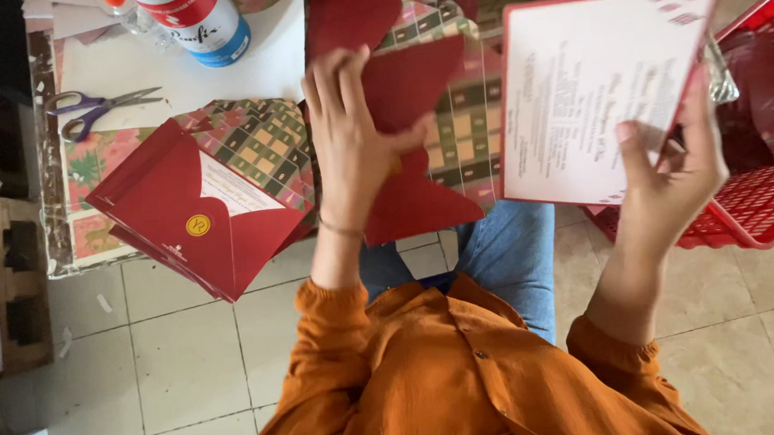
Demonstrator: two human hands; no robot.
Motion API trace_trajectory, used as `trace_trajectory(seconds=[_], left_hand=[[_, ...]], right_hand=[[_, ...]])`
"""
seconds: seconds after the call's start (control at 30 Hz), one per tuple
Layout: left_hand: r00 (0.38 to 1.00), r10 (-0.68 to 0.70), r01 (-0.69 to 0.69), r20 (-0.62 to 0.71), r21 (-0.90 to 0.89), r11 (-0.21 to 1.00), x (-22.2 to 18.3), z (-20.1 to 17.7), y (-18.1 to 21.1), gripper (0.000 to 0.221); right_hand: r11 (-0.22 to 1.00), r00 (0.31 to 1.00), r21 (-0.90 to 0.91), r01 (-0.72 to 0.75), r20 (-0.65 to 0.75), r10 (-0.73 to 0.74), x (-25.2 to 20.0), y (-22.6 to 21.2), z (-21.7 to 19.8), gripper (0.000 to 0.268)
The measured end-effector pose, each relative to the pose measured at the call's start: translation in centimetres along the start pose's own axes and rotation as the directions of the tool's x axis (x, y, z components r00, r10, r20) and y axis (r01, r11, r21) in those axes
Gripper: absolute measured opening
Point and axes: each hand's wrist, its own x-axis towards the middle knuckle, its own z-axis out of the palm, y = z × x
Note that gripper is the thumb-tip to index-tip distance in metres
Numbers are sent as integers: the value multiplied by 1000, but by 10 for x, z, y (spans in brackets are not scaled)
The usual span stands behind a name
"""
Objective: The person picks up invitation cards and inserts them into red patterned envelopes one by one, occasionally moving stacks of cards on the table.
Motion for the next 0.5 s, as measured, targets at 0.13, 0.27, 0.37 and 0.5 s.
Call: trace_trajectory(seconds=[0.13, 0.27, 0.37, 0.5], left_hand=[[998, -43, 40, 49, 58, 998, -28, -14, 10, 82], [998, -20, 15, 52, 85, 996, -40, -13, 12, 88], [994, -84, 89, 73, -69, 994, -42, -18, 24, 85], [994, -108, 104, -28, -109, 989, -42, -17, 23, 85]], right_hand=[[995, 995, -21, -96, -1, 96, -17, -5, 4, 61], [992, 981, -17, -128, -148, 124, -24, -9, -10, 67], [960, 997, -278, 42, -50, -59, -27, -8, -3, 64], [990, 992, -112, -85, 83, 94, -42, -1, 6, 67]])
